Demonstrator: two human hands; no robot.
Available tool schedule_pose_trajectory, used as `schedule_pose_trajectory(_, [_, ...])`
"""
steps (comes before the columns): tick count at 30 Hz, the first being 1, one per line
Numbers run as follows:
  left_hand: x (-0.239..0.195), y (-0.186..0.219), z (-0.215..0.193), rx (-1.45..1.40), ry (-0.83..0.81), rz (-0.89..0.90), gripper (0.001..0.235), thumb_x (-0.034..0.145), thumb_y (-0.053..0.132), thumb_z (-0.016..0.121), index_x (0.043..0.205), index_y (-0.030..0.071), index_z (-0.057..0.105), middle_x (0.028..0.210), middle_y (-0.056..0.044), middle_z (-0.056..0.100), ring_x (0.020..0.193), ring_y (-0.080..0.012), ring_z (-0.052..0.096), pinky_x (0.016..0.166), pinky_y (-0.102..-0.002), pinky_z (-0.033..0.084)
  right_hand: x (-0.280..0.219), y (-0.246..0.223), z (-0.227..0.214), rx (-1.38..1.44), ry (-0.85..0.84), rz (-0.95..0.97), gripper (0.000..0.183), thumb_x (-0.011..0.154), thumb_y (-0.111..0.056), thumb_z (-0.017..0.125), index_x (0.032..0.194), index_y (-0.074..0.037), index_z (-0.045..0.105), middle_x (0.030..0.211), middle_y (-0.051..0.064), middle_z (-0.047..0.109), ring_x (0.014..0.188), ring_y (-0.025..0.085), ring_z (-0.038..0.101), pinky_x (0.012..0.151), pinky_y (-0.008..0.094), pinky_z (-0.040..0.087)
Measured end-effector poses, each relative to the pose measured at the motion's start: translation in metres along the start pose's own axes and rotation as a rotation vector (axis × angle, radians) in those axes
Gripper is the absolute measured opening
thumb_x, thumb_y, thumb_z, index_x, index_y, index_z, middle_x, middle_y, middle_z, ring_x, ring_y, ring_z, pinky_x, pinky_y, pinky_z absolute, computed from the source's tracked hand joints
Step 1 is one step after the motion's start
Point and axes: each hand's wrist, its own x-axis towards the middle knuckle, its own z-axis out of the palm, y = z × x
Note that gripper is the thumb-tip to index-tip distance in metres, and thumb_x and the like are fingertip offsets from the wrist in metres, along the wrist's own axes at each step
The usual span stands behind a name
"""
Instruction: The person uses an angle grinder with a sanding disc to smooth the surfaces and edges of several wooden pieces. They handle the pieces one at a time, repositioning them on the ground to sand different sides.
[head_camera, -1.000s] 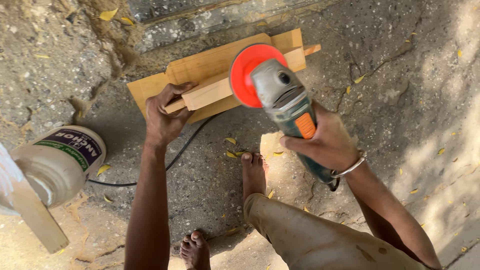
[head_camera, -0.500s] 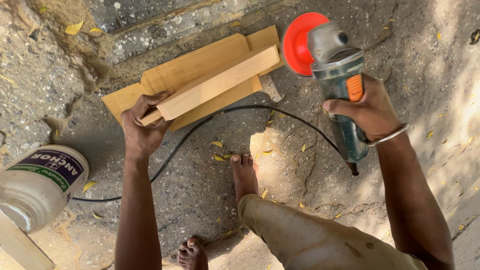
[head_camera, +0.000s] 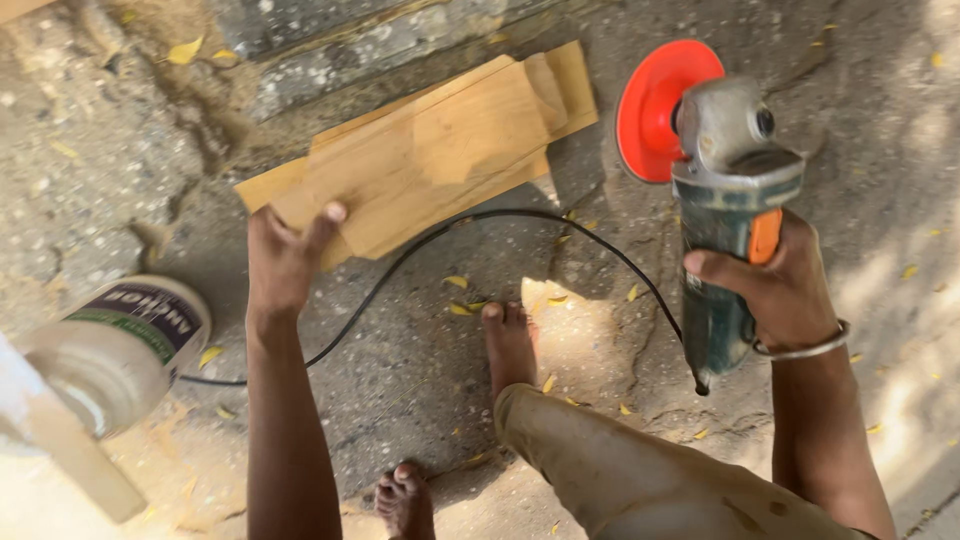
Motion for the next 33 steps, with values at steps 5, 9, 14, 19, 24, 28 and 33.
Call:
schedule_pose_trajectory(5, [0.007, 0.007, -0.012, -0.135, -0.039, -0.455, 0.046, 0.095, 0.041, 0.069, 0.105, -0.003, 0.068, 0.076, -0.012, 0.074, 0.054, -0.0136, 0.069, 0.047, -0.025, 0.056, -0.012, 0.009, 0.015, 0.017, -0.055, 0.036, 0.046, 0.073, -0.007, 0.082, 0.115, -0.001, 0.065, 0.100, 0.003, 0.069, 0.087, 0.012, 0.064, 0.077, 0.029, 0.054])
schedule_pose_trajectory(9, [0.001, -0.004, -0.013, -0.300, 0.029, -0.525, 0.061, 0.105, 0.051, 0.056, 0.098, -0.009, 0.066, 0.062, -0.008, 0.061, 0.039, -0.0084, 0.048, 0.034, -0.021, 0.041, -0.017, 0.015, 0.024, 0.046, -0.075, 0.061, 0.047, 0.072, -0.004, 0.082, 0.116, -0.001, 0.065, 0.099, 0.003, 0.069, 0.085, 0.011, 0.064, 0.074, 0.029, 0.055])
schedule_pose_trajectory(14, [-0.008, -0.019, -0.014, -0.879, -0.030, -0.735, 0.030, 0.102, 0.038, 0.061, 0.098, 0.010, 0.072, 0.052, 0.002, 0.053, 0.032, -0.0036, 0.040, 0.026, -0.018, 0.033, -0.021, 0.008, 0.025, -0.084, -0.057, 0.054, 0.045, 0.070, -0.001, 0.082, 0.112, -0.001, 0.067, 0.098, 0.005, 0.071, 0.084, 0.013, 0.067, 0.076, 0.030, 0.056])
schedule_pose_trajectory(19, [-0.027, -0.041, -0.011, -1.319, -0.236, -0.675, 0.039, 0.109, 0.029, 0.060, 0.077, 0.007, 0.061, 0.051, 0.001, 0.052, 0.032, -0.0017, 0.040, 0.028, -0.017, 0.035, -0.026, 0.003, 0.021, -0.102, -0.067, -0.019, 0.046, 0.071, -0.005, 0.083, 0.113, -0.002, 0.066, 0.100, 0.005, 0.072, 0.087, 0.013, 0.067, 0.078, 0.030, 0.056])
schedule_pose_trajectory(24, [-0.031, -0.042, -0.023, -1.337, -0.182, -0.686, 0.039, 0.106, 0.028, 0.060, 0.072, 0.010, 0.058, 0.048, 0.003, 0.049, 0.032, -0.0017, 0.038, 0.028, -0.015, 0.033, -0.029, -0.004, 0.023, -0.150, -0.069, -0.038, 0.047, 0.070, -0.008, 0.085, 0.113, -0.001, 0.068, 0.099, 0.006, 0.073, 0.086, 0.013, 0.068, 0.077, 0.030, 0.056])
schedule_pose_trajectory(28, [-0.024, -0.030, -0.019, -0.898, 0.099, -0.687, 0.051, 0.106, 0.044, 0.055, 0.064, 0.018, 0.047, 0.049, 0.004, 0.047, 0.035, -0.0033, 0.039, 0.029, -0.021, 0.036, -0.032, -0.005, 0.027, -0.209, -0.087, -0.052, 0.047, 0.070, -0.010, 0.087, 0.112, -0.001, 0.067, 0.097, 0.007, 0.073, 0.085, 0.013, 0.068, 0.074, 0.030, 0.056])
schedule_pose_trajectory(33, [-0.028, -0.001, -0.010, -0.040, 0.687, 0.150, 0.045, 0.099, 0.050, 0.063, 0.093, 0.007, 0.052, 0.085, -0.006, 0.055, 0.074, -0.0170, 0.052, 0.064, -0.033, 0.046, -0.026, -0.010, 0.038, -0.291, -0.109, -0.021, 0.047, 0.066, -0.010, 0.086, 0.108, -0.001, 0.069, 0.093, 0.008, 0.075, 0.080, 0.015, 0.070, 0.074, 0.032, 0.058])
